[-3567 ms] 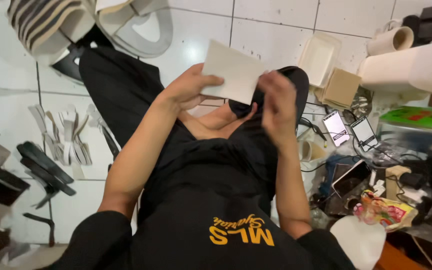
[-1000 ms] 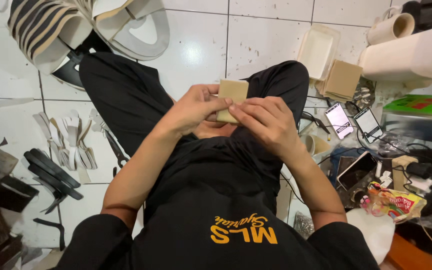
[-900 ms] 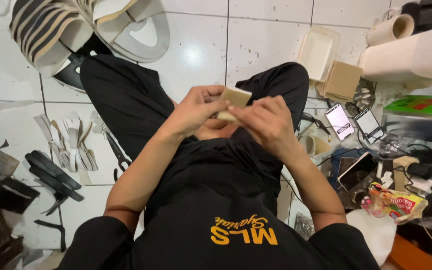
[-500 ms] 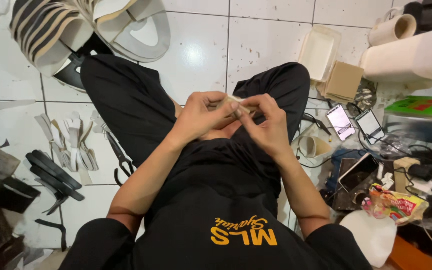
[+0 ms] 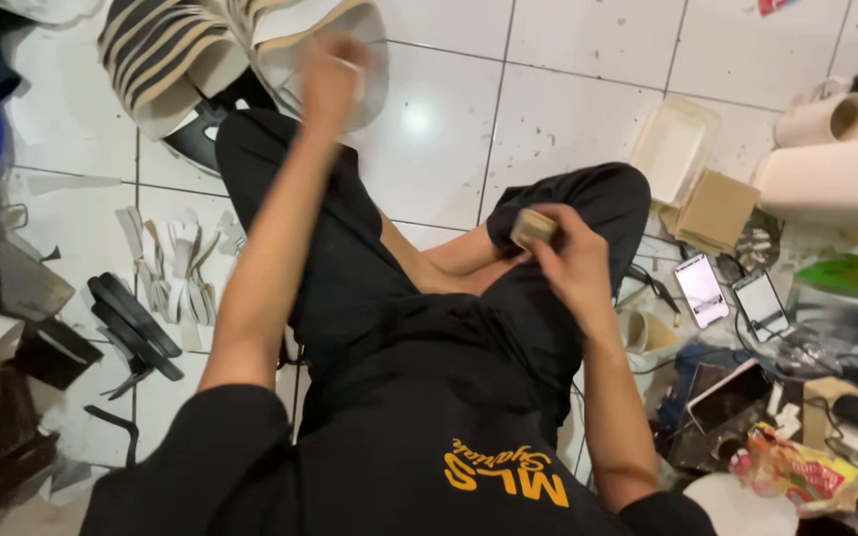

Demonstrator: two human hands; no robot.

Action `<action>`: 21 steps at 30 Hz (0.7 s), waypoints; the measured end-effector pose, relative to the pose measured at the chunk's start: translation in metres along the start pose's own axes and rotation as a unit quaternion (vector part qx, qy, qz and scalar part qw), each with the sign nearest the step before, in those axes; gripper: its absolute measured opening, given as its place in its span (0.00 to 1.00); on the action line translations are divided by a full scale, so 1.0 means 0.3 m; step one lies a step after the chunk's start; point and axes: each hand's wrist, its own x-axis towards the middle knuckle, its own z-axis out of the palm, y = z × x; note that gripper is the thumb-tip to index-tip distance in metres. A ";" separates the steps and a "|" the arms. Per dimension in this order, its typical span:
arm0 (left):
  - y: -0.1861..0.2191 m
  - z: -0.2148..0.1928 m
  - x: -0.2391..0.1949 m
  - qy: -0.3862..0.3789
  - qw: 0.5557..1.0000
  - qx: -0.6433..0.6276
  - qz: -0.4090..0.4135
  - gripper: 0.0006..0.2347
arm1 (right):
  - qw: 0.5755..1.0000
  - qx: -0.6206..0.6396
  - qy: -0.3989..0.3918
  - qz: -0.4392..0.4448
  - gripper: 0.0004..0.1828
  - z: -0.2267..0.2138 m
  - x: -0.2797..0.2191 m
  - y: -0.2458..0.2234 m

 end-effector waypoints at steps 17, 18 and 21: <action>-0.252 -0.434 0.284 0.349 0.621 -0.615 -0.338 0.35 | 0.984 0.063 0.053 0.158 0.14 0.094 -0.057 0.225; -0.255 -0.440 0.266 0.359 0.606 -0.587 -0.400 0.39 | 0.981 0.054 0.029 0.182 0.14 0.103 -0.065 0.226; -0.243 -0.462 0.282 0.378 0.645 -0.595 -0.294 0.43 | 0.985 0.057 0.014 0.162 0.14 0.143 -0.062 0.247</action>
